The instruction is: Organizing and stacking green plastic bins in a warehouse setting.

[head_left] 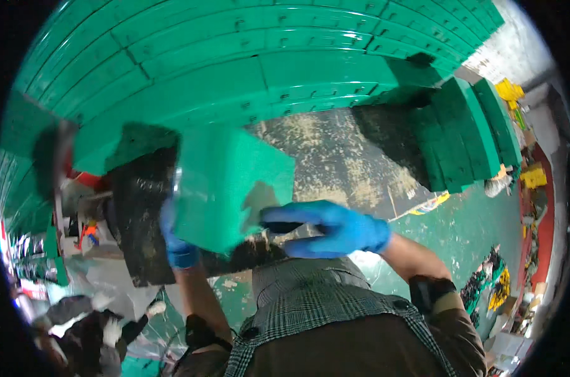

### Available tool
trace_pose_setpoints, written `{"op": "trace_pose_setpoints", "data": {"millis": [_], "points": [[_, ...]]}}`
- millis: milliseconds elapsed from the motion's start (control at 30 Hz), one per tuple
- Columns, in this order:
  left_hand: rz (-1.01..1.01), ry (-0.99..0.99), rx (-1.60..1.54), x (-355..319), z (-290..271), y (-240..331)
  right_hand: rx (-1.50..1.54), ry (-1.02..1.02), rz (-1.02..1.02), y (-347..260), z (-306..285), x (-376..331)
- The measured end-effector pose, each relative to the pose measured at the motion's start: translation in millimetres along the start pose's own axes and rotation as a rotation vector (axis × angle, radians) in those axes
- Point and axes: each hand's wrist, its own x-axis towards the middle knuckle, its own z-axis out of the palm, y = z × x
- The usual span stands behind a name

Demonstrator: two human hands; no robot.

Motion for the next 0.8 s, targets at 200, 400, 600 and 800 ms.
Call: {"op": "trace_pose_setpoints", "data": {"millis": [200, 400, 600, 800], "points": [[0.002, 0.547, -0.100, -99.4, -73.5, 10.3, -0.639, 0.501, 0.485, 180.0, 6.8, 44.1], [0.025, 0.877, 0.403, -235.3, -157.4, -66.3, -0.350, 0.282, 0.274, 226.2, 34.5, 51.7], [0.140, 0.715, -0.152, -154.7, -103.6, -19.7, 0.227, 0.292, 0.236, 162.1, -25.3, 47.8], [-0.391, 0.808, 1.151, -123.8, -43.8, -99.0, -0.344, 0.241, 0.408, 229.0, 18.9, 60.2]]}}
